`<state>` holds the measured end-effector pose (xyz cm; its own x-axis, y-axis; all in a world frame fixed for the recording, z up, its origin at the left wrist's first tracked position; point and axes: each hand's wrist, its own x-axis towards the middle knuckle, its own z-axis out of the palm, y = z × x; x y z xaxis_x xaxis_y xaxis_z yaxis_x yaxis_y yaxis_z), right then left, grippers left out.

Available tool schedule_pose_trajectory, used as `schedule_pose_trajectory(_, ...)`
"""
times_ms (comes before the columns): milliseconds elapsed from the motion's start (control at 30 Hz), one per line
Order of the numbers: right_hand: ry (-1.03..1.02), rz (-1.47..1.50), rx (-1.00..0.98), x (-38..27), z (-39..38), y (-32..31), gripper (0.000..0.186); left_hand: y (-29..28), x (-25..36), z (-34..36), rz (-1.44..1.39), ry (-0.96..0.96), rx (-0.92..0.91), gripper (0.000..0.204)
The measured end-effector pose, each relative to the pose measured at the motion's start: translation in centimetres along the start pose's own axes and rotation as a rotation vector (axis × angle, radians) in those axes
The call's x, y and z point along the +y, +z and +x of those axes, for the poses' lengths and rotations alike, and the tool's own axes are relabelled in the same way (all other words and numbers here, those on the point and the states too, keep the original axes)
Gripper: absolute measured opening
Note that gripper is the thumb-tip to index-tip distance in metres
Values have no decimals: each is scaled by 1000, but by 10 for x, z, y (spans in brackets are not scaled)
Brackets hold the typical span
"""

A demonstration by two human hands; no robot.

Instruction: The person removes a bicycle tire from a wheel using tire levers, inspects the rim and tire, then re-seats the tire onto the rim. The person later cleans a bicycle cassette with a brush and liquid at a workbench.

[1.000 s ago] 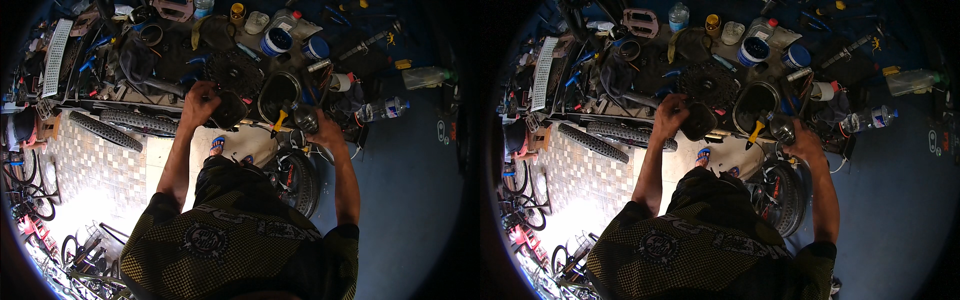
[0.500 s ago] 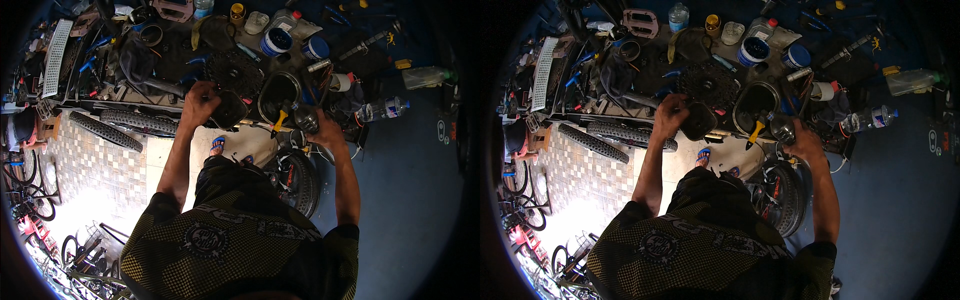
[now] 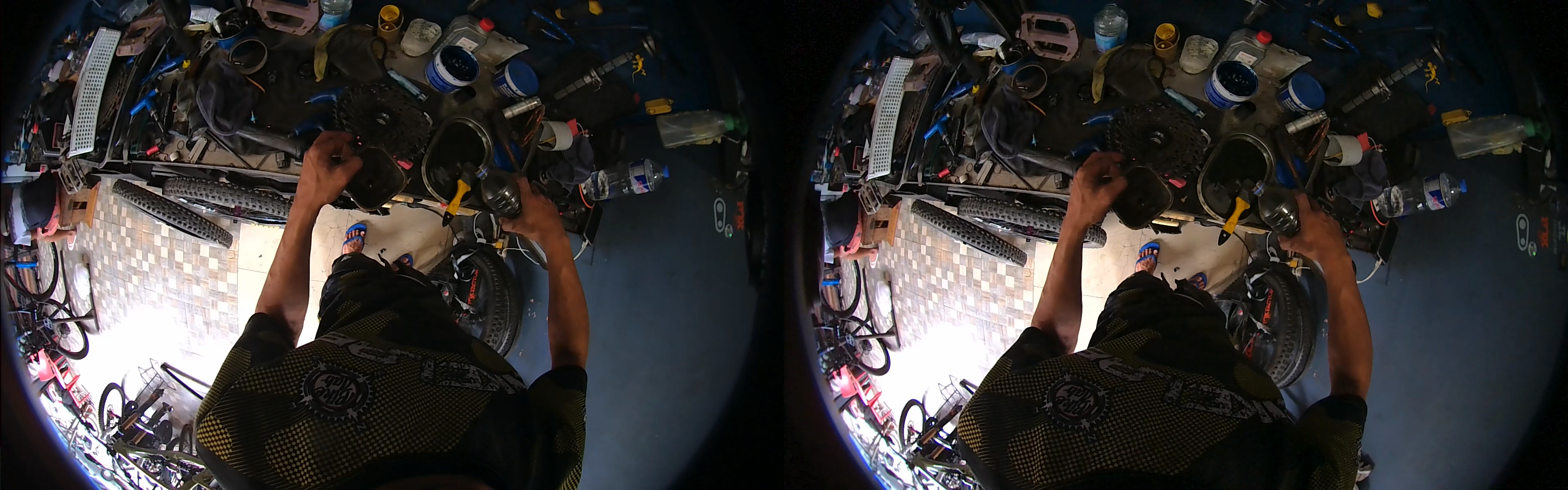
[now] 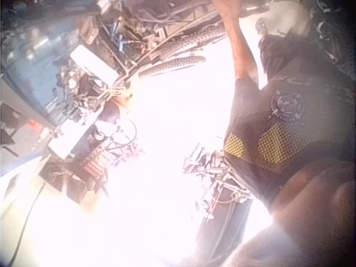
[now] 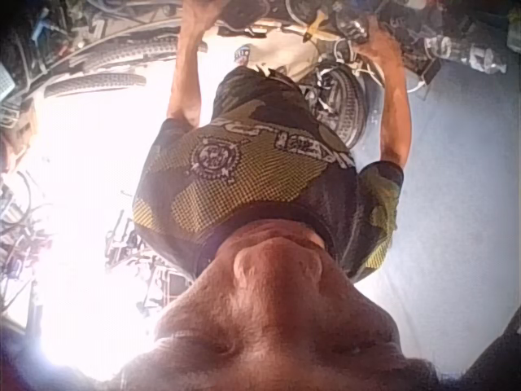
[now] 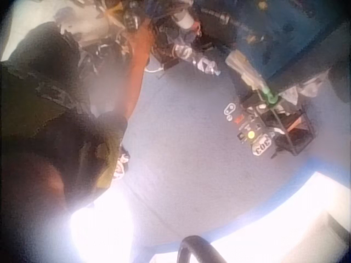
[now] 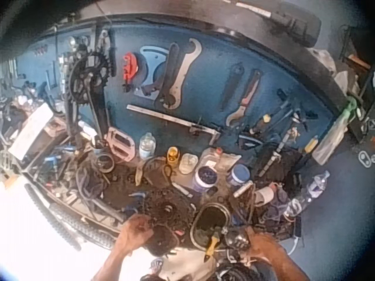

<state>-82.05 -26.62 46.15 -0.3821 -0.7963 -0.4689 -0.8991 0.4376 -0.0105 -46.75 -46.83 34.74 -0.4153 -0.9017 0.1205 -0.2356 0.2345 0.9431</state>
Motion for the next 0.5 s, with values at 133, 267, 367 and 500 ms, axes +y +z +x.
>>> schedule_pose_trajectory(133, -8, 3, 4, 1, 0, 0, 97, 1, -4, 0, -10, 4, 3, 20)
schedule_pose_trajectory(267, -11, -4, 5, 2, 0, 0, 99, 1, 1, 0, -9, -15, 2, 20)
schedule_pose_trajectory(367, -8, -14, 3, 1, 1, 0, 100, 1, 1, 0, -6, -9, 7, 20)
schedule_pose_trajectory(500, -16, -18, -7, 3, 4, 2, 100, 1, 0, 0, 0, 0, 8, 20)
